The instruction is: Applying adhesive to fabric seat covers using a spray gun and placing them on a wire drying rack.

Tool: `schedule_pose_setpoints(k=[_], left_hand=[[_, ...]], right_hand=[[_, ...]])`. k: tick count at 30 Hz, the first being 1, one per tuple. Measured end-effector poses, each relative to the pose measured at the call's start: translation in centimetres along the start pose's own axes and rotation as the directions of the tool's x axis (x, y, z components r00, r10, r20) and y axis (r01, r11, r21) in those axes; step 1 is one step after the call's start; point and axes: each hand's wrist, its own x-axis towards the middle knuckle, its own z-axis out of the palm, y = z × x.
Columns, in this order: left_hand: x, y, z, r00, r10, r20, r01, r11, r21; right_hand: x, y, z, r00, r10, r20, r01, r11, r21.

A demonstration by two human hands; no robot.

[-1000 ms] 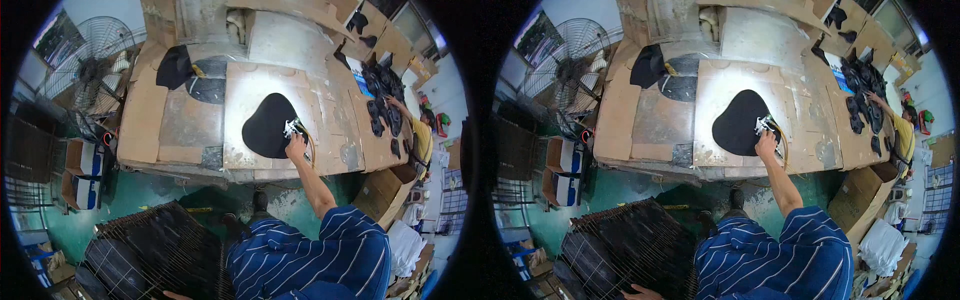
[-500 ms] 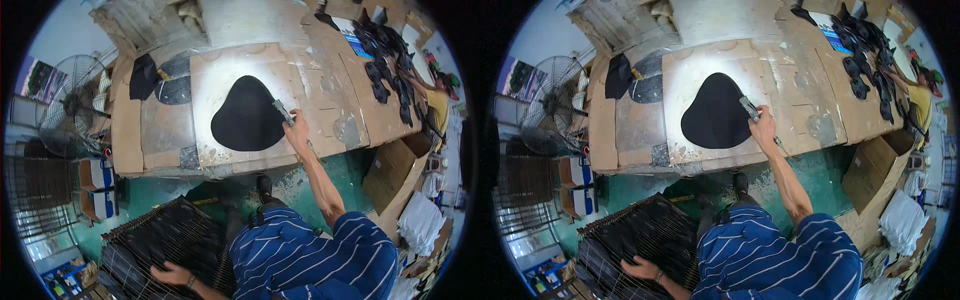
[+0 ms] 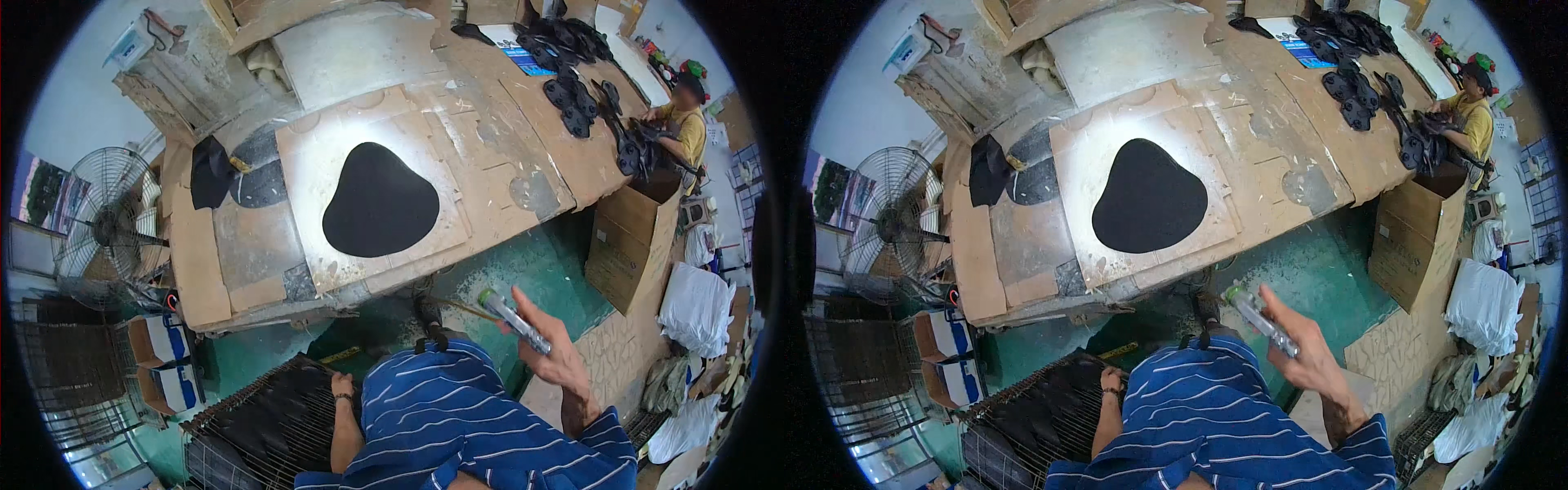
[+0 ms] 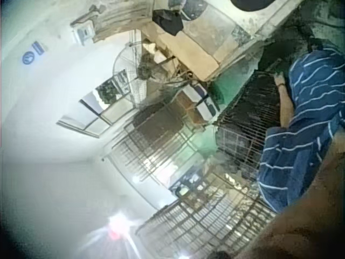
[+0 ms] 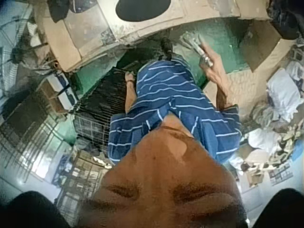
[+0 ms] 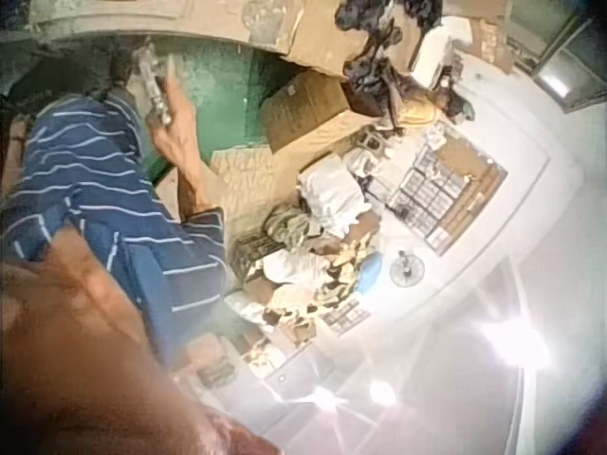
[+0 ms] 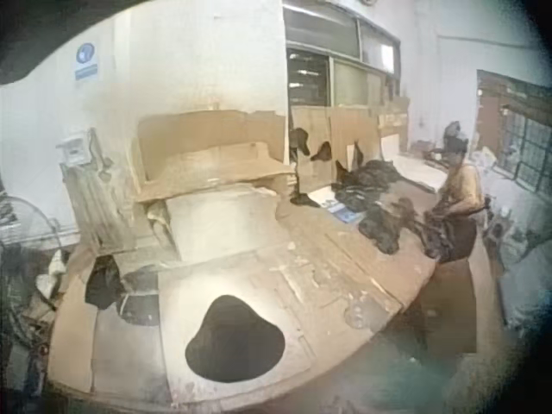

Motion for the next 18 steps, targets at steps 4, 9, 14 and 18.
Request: schedule_pose_setpoints(k=[4,9,14,18], left_hand=[[-0.1,1.7,-0.4,0.999,0.008,-0.046,-0.012,0.996,-0.091],[0.2,1.5,-2.4,0.999,-0.044,-0.031,0.033,0.961,-0.275],[-0.7,0.5,-2.7,0.992,-0.125,0.022,0.125,0.936,-0.330],[-0.6,-3.0,-2.2,0.983,-0.173,0.060,0.183,0.926,-0.330]], right_hand=[[-2.3,0.1,1.8,0.993,-0.095,0.071,0.106,0.978,-0.177],[-1.0,-1.6,3.8,0.985,-0.174,0.001,0.167,0.947,-0.275],[0.1,-3.1,4.4,0.953,-0.272,-0.131,0.219,0.922,-0.319],[-0.5,-2.8,3.8,0.976,-0.204,0.071,0.215,0.893,-0.394]])
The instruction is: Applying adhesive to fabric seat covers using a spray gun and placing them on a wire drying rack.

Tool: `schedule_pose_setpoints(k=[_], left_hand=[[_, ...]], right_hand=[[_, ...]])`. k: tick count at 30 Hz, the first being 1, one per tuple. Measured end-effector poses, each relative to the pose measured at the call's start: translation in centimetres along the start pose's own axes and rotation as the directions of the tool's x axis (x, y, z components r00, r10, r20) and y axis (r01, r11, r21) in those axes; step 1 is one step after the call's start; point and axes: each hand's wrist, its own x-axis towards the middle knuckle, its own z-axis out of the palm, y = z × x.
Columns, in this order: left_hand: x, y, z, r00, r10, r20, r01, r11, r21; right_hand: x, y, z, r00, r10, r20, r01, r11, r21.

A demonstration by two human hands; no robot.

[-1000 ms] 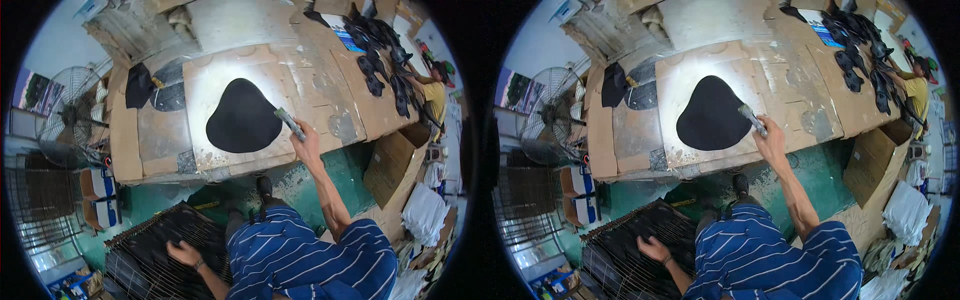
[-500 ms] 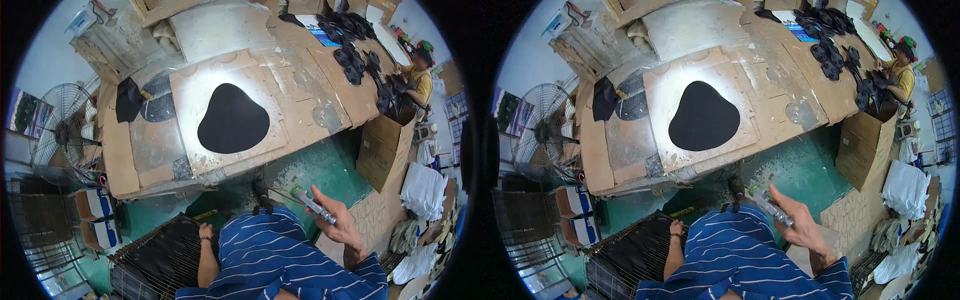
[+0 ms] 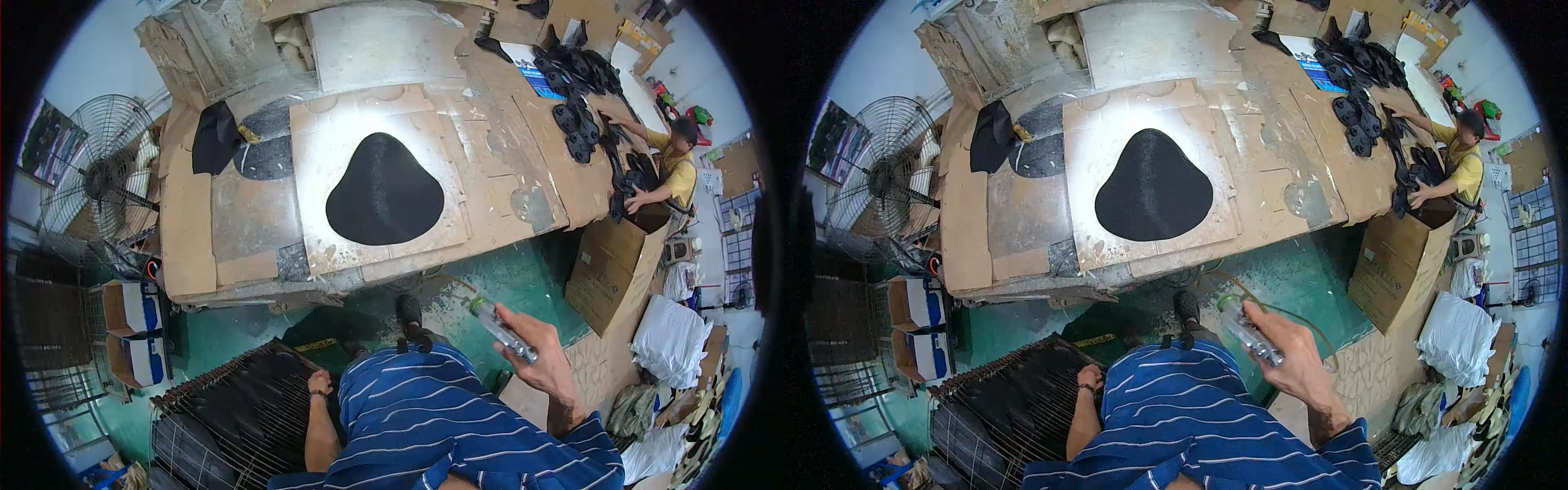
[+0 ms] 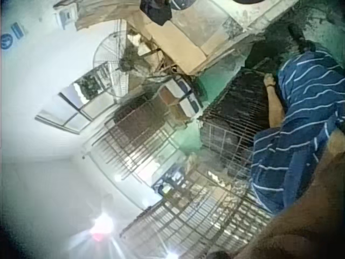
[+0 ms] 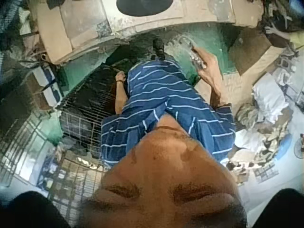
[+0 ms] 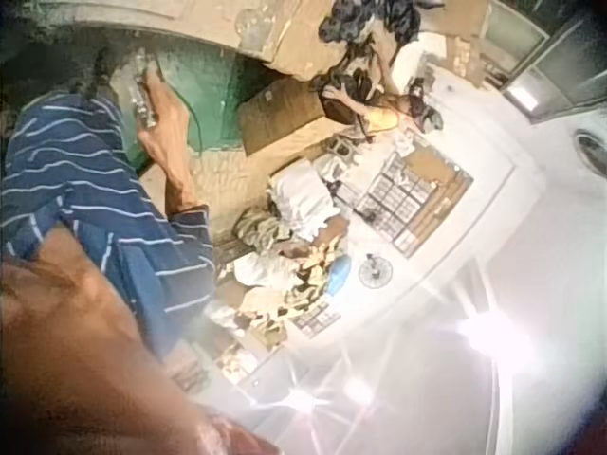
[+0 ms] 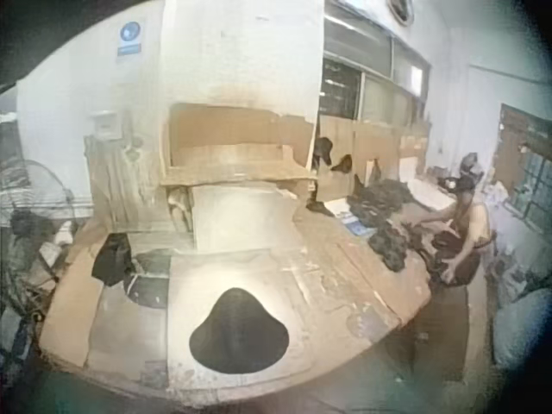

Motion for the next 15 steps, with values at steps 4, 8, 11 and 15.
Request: schedule_pose_setpoints(k=[4,8,11,15], left_hand=[[0.3,-2.0,0.2,0.998,-0.050,0.025,0.049,0.998,0.049],[-0.4,-0.8,0.9,1.000,-0.029,0.000,0.029,0.999,0.017],[1.0,0.6,-0.1,0.997,-0.016,0.080,0.026,0.991,-0.131],[0.5,3.1,1.4,0.996,0.013,0.086,-0.006,0.996,-0.090]], right_hand=[[1.1,0.5,0.3,0.991,-0.044,-0.124,0.053,0.996,0.068],[1.4,0.5,-0.1,0.972,0.059,-0.228,-0.055,0.998,0.022],[0.2,1.5,-1.0,0.993,0.034,-0.117,-0.038,0.999,-0.034],[1.1,0.6,0.3,0.998,-0.028,0.051,0.022,0.993,0.118]])
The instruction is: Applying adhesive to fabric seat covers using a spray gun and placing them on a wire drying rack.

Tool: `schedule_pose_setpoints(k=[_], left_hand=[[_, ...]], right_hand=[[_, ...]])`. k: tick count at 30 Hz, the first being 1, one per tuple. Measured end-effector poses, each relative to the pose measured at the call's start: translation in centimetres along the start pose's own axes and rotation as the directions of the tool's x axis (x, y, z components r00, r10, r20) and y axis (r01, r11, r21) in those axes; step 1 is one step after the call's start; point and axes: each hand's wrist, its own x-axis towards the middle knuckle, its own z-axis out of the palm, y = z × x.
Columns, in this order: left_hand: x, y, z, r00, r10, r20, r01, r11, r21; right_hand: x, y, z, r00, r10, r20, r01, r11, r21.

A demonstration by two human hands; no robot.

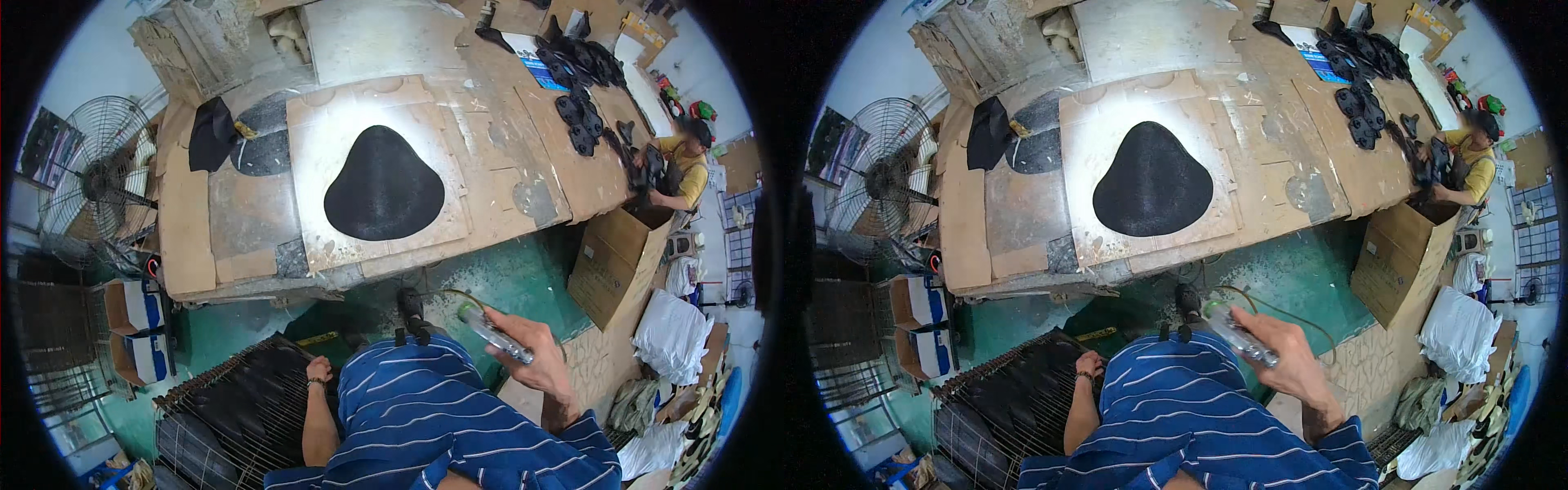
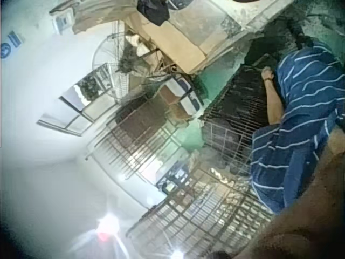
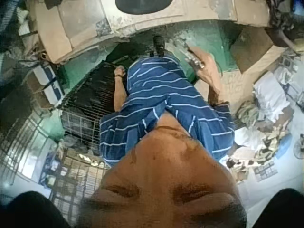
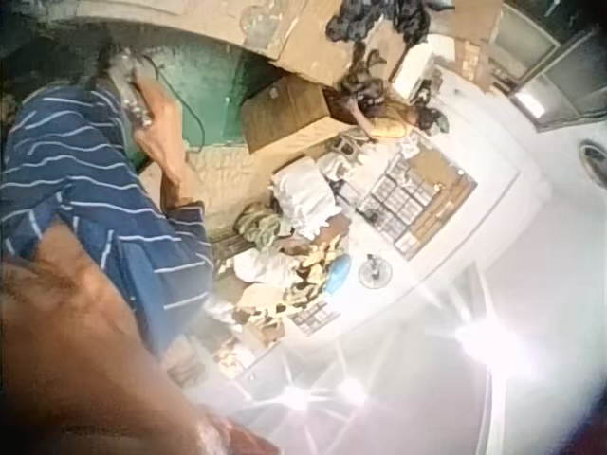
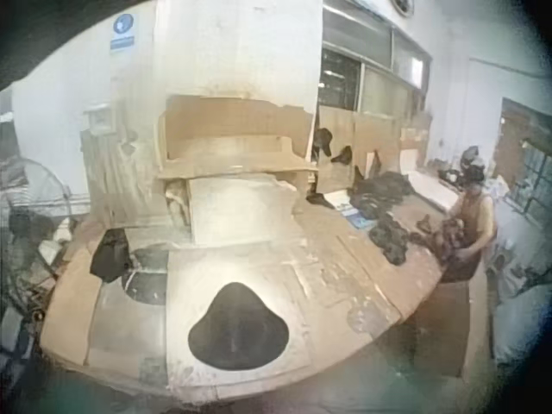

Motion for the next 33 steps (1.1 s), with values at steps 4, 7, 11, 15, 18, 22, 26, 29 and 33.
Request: schedule_pose_setpoints(k=[4,7,11,15,18,22,26,29,33], left_hand=[[-1.5,2.5,1.7,0.998,0.047,-0.032,-0.043,0.994,0.099],[-1.3,2.5,1.3,0.996,0.076,-0.041,-0.072,0.992,0.103],[-1.2,1.9,1.8,1.000,0.010,-0.025,-0.008,0.998,0.064],[-1.0,0.5,1.2,0.998,-0.032,-0.048,0.037,0.993,0.111],[0.0,0.0,-0.3,0.992,-0.069,0.110,0.046,0.980,0.195],[0.1,0.6,1.2,0.999,-0.039,0.021,0.032,0.960,0.279],[1.7,1.7,1.6,0.996,0.009,0.086,-0.025,0.983,0.183],[4.2,2.3,-0.7,0.979,-0.002,0.204,-0.019,0.995,0.098],[1.8,4.5,3.7,0.999,0.031,0.043,-0.040,0.969,0.244]], right_hand=[[2.7,0.2,1.0,0.995,-0.063,-0.081,0.062,0.998,-0.004],[4.7,0.3,1.0,0.975,-0.100,-0.197,0.097,0.995,-0.027],[5.6,1.3,0.8,0.948,-0.051,-0.315,0.027,0.996,-0.081],[4.3,1.7,0.2,0.949,0.053,-0.312,-0.090,0.990,-0.107],[3.6,1.2,-0.2,0.963,0.028,-0.267,-0.061,0.991,-0.116],[3.8,0.5,0.6,0.951,-0.018,-0.309,0.008,0.999,-0.035],[3.6,-0.1,1.2,0.967,0.006,-0.254,0.001,1.000,0.028],[3.3,0.1,1.3,0.991,-0.106,-0.087,0.112,0.992,0.065],[3.1,-0.1,1.3,0.988,-0.037,-0.150,0.041,0.999,0.023]])
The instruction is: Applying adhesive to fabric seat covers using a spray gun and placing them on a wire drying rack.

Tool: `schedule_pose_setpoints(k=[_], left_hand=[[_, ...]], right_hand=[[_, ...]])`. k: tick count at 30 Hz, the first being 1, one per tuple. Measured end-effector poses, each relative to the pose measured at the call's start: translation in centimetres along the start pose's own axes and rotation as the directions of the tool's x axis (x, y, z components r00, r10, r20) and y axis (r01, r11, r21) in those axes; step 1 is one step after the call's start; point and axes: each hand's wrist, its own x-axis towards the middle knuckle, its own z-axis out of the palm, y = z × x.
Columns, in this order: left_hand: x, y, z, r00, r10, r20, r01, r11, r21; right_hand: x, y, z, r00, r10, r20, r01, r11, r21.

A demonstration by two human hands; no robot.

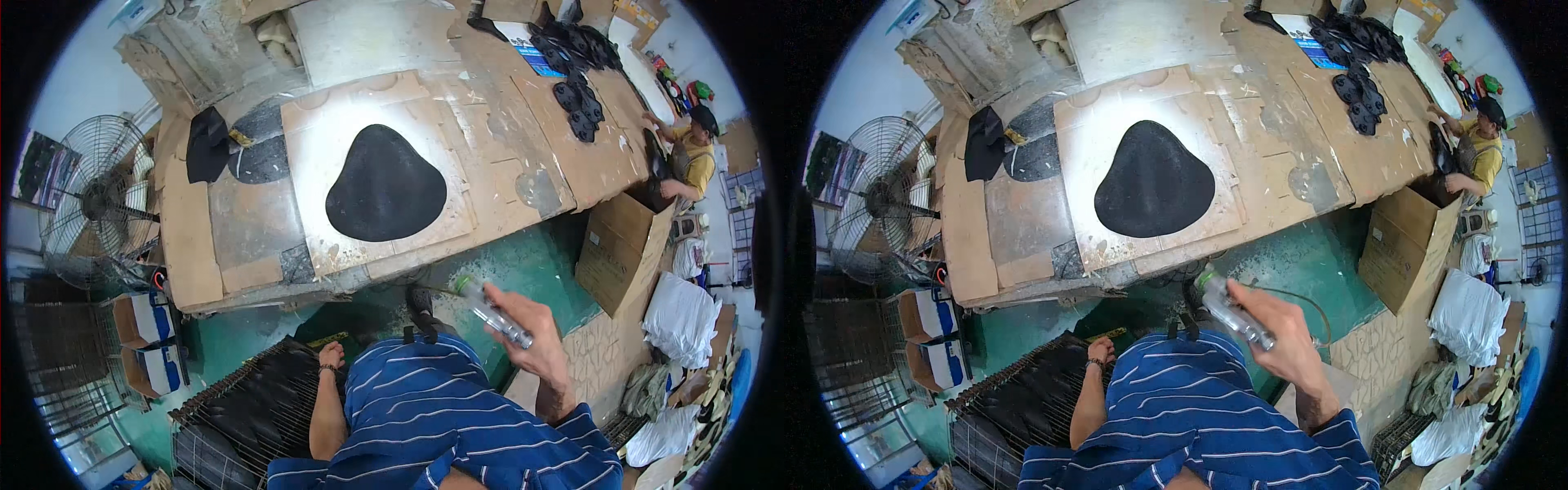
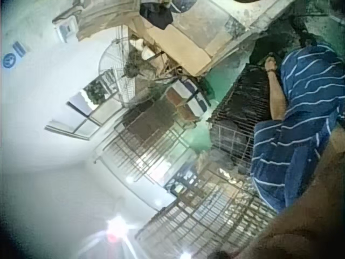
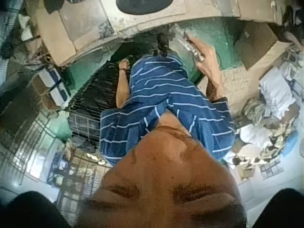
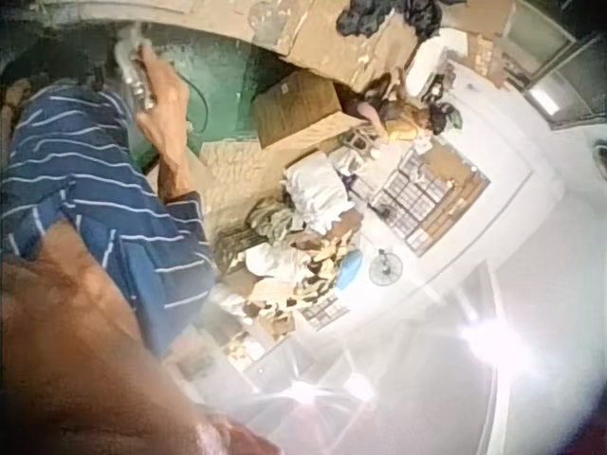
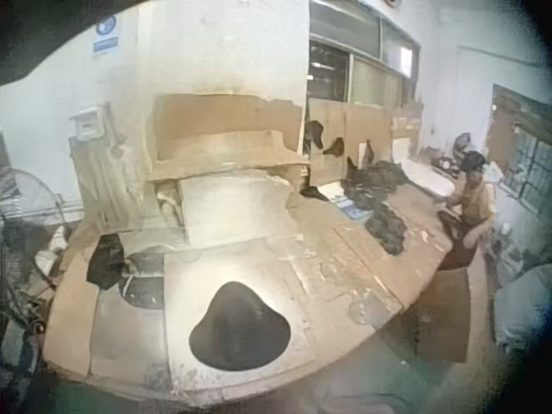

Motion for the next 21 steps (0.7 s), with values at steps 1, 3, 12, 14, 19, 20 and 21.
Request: schedule_pose_setpoints(k=[1,3,12,14,19,20,21], left_hand=[[-0.2,0.2,0.1,1.000,0.005,-0.004,-0.005,1.000,0.019],[0.6,-0.6,-0.3,1.000,0.004,0.022,-0.005,1.000,0.024],[3.0,-3.4,-2.9,0.970,-0.069,0.231,0.081,0.996,-0.042],[1.3,-2.5,-0.9,0.993,-0.011,0.114,-0.013,0.979,0.204],[1.6,-0.5,-0.4,0.991,0.106,0.076,-0.117,0.980,0.160],[2.0,0.1,0.2,0.987,0.139,0.081,-0.154,0.964,0.215],[2.3,1.1,0.7,0.969,0.243,0.051,-0.244,0.890,0.386]], right_hand=[[0.2,-0.1,0.0,0.997,0.000,-0.071,0.000,1.000,-0.005],[0.2,-0.3,-0.3,0.986,0.039,-0.161,-0.040,0.999,-0.005],[-2.3,1.2,-2.1,0.998,0.062,-0.033,-0.065,0.994,-0.086],[-1.4,1.1,-1.2,0.986,0.036,-0.164,-0.045,0.998,-0.053],[-2.7,1.2,-2.7,0.992,0.016,0.122,-0.007,0.997,-0.072],[-2.8,1.1,-2.8,0.999,0.026,0.018,-0.025,0.997,-0.072],[-2.8,1.2,-2.4,0.997,0.031,-0.076,-0.036,0.997,-0.063]])
